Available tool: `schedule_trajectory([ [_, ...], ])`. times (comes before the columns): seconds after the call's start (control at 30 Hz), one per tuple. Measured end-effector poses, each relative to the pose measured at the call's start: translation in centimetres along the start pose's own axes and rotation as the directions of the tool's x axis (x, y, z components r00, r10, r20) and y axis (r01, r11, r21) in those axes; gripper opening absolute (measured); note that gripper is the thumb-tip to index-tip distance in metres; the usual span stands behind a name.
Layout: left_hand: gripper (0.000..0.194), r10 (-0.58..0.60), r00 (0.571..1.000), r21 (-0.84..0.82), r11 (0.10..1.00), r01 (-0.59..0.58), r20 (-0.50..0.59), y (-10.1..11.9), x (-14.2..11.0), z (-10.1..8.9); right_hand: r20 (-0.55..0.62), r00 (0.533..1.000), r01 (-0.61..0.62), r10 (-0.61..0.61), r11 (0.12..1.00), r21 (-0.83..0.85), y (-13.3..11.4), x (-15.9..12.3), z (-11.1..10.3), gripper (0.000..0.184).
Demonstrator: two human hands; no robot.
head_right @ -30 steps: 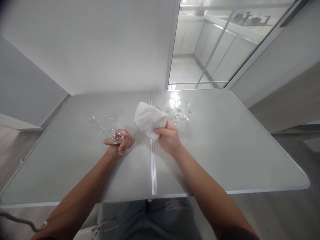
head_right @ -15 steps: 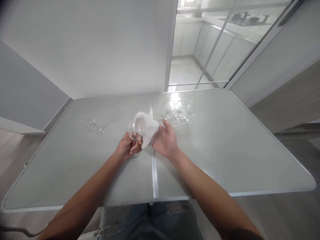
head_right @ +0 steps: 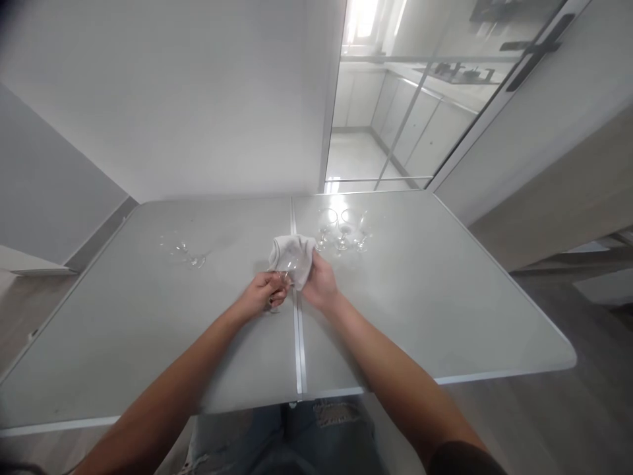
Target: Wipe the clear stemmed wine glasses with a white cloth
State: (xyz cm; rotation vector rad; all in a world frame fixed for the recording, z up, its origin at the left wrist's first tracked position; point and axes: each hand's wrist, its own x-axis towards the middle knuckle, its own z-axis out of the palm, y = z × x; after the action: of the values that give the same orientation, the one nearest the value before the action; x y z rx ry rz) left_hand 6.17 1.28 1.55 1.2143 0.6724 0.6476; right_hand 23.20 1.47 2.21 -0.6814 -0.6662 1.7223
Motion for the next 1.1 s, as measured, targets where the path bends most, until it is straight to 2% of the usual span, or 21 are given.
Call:
schedule_trajectory([
  [0.07,0.059,-0.135,0.977,-0.142,0.977,0.160,0.168,0.1,-0.4,-0.3,0.020,0.999,-0.025,0.025,1.000,-0.009,-0.3,-0.2,-0.1,0.048],
  [0.17,0.055,-0.254,0.887,-0.230,0.905,0.359,0.385,0.1,-0.9,-1.1,0.083,0.993,-0.082,0.085,0.996,-0.033,-0.7,-0.7,-0.1,0.043],
  [0.23,0.055,-0.290,0.837,-0.237,0.870,0.432,0.463,0.1,-1.0,-1.6,0.096,0.990,-0.096,0.100,0.994,-0.045,-0.9,-0.8,-0.1,0.040],
  [0.27,0.055,-0.297,0.833,-0.241,0.864,0.443,0.467,0.1,-1.0,-1.6,0.091,0.991,-0.095,0.099,0.994,-0.051,-0.9,-0.8,-0.1,0.040],
  [0.33,0.055,-0.287,0.872,-0.262,0.875,0.406,0.396,0.1,-0.9,-1.5,0.049,0.997,-0.053,0.057,0.996,-0.066,-0.8,-0.6,0.1,0.042],
  [0.4,0.054,-0.244,0.935,-0.286,0.905,0.315,0.257,0.1,-0.6,-1.0,-0.028,0.998,0.048,-0.051,0.995,-0.084,-0.4,-0.5,0.5,0.043],
  [0.47,0.053,-0.184,0.976,-0.300,0.930,0.211,0.117,0.0,-0.3,-0.4,-0.100,0.974,0.189,-0.201,0.975,-0.116,0.0,-0.6,1.2,0.043],
  [0.53,0.053,-0.127,0.992,-0.311,0.942,0.122,0.005,-0.2,-0.1,0.1,-0.108,0.932,0.318,-0.345,0.925,-0.208,0.4,-1.0,1.7,0.043],
  [0.6,0.051,-0.085,0.994,-0.312,0.948,0.058,-0.073,-0.4,0.1,0.5,-0.034,0.881,0.425,-0.472,0.821,-0.382,0.4,-1.5,2.0,0.042],
  [0.7,0.049,-0.053,0.989,-0.278,0.961,0.013,-0.137,-0.8,0.4,0.7,0.180,0.799,0.530,-0.573,0.531,-0.661,0.0,-1.7,1.8,0.043],
  [0.8,0.047,0.000,0.976,-0.094,0.995,-0.021,-0.216,-1.1,0.7,0.6,0.447,0.764,0.588,-0.466,0.218,-0.779,-0.6,-1.2,1.2,0.040],
  [0.87,0.043,0.078,0.955,0.177,0.984,-0.027,-0.286,-1.1,0.7,0.1,0.556,0.755,0.617,-0.348,0.090,-0.782,-1.0,-0.7,1.0,0.037],
  [0.9,0.039,0.129,0.941,0.337,0.942,-0.018,-0.312,-1.0,0.5,-0.2,0.575,0.755,0.620,-0.315,0.060,-0.782,-1.2,-0.5,0.9,0.036],
  [0.97,0.028,0.239,0.917,0.613,0.790,0.009,-0.321,-0.5,0.1,-1.0,0.546,0.782,0.587,-0.300,0.065,-0.807,-1.6,-0.3,0.8,0.029],
  [1.0,0.023,0.277,0.915,0.708,0.706,0.014,-0.294,-0.2,-0.2,-1.4,0.501,0.815,0.548,-0.291,0.106,-0.830,-1.8,-0.3,0.7,0.024],
  [1.03,0.022,0.300,0.920,0.773,0.634,0.006,-0.253,0.0,-0.4,-1.8,0.444,0.856,0.496,-0.266,0.177,-0.850,-2.0,-0.2,0.5,0.019],
  [1.1,0.023,0.315,0.933,0.840,0.541,-0.025,-0.176,0.4,-0.9,-2.4,0.299,0.939,0.343,-0.169,0.410,-0.845,-2.2,-0.1,0.0,0.021],
])
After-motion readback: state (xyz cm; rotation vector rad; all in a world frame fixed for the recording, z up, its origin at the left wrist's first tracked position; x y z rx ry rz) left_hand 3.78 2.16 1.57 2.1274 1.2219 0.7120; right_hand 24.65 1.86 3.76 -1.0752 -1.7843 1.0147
